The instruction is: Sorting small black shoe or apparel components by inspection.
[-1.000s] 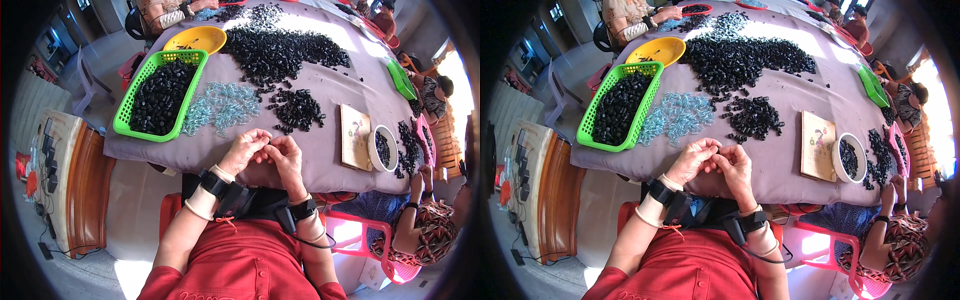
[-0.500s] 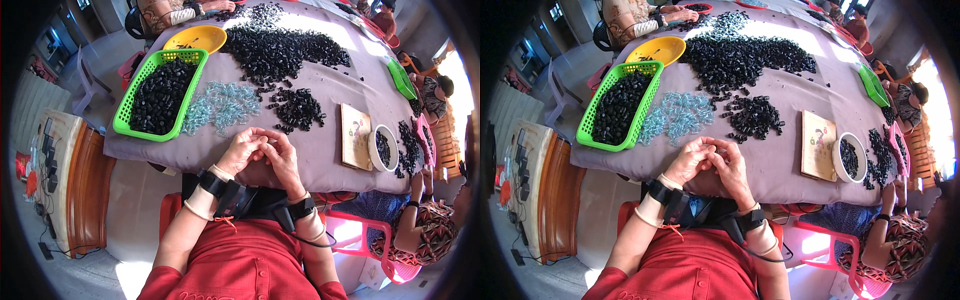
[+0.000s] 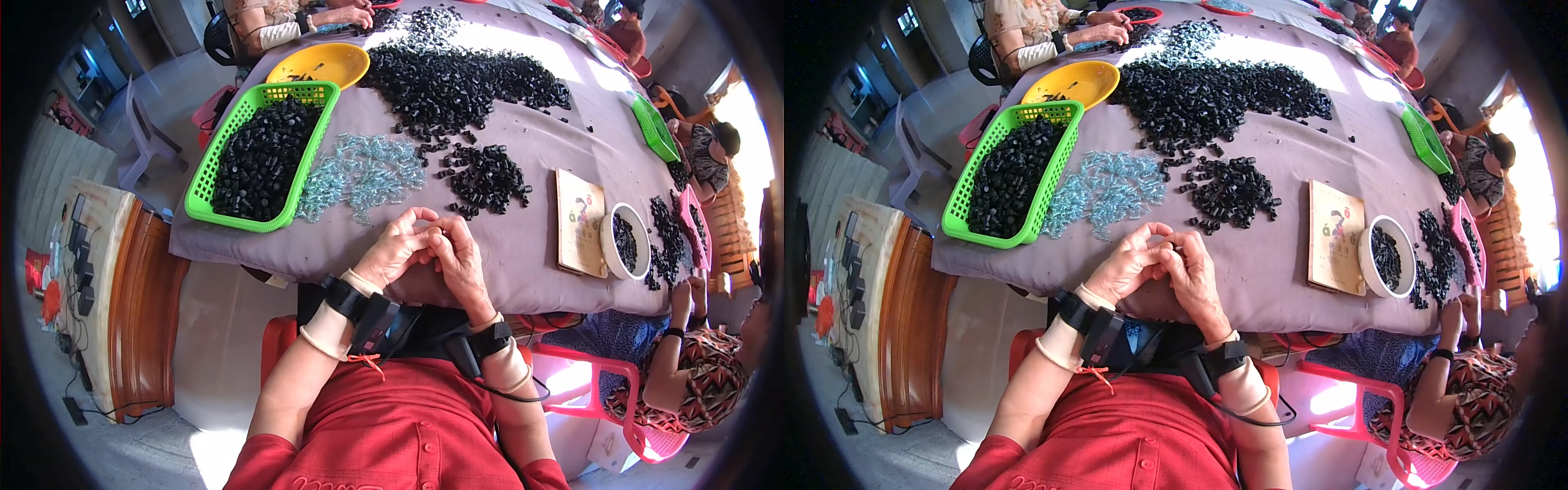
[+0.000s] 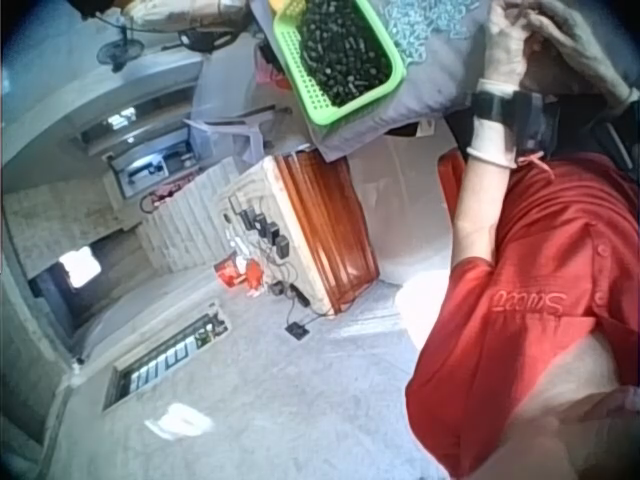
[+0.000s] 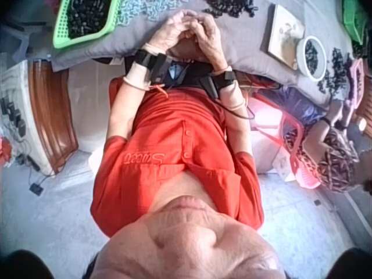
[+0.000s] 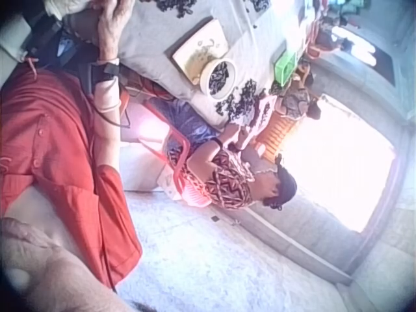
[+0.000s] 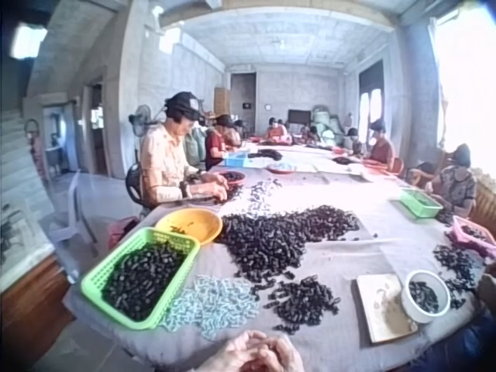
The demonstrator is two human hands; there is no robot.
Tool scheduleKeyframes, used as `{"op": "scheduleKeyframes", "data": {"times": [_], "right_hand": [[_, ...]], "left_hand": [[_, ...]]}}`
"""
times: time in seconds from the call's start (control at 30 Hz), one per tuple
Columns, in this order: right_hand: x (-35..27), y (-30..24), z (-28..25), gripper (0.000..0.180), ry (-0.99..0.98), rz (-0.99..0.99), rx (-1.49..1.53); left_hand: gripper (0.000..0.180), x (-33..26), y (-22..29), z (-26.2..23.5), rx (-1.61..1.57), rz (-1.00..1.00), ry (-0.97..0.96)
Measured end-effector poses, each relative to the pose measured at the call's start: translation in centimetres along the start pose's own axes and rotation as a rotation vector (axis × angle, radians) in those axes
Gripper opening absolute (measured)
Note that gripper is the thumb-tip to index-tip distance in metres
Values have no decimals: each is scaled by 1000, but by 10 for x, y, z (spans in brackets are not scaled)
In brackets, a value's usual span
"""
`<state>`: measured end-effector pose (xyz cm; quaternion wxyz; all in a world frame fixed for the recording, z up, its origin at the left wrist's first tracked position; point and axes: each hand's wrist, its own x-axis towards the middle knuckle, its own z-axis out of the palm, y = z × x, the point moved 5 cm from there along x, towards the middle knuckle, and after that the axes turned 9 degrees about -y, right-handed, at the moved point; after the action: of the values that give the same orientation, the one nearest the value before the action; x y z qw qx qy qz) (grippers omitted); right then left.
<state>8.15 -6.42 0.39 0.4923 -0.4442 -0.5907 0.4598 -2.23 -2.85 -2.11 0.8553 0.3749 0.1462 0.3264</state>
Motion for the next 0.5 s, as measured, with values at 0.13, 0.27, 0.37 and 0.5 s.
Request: {"op": "scheduleKeyframes", "data": {"times": [0.13, 0.27, 0.37, 0.5], "right_hand": [[0, 2, 3, 20, 14, 10, 16], [-2, -3, 3, 23, 2, 75, 3], [-4, 1, 2, 29, 69, 80, 183], [-8, 6, -6, 26, 136, 111, 217]], "left_hand": [[34, -1, -2, 0, -53, 5, 14], [30, -2, 2, 5, -152, 25, 17], [22, -9, 8, 1, -160, 75, 126], [14, -19, 72, -7, -167, 366, 192]]}}
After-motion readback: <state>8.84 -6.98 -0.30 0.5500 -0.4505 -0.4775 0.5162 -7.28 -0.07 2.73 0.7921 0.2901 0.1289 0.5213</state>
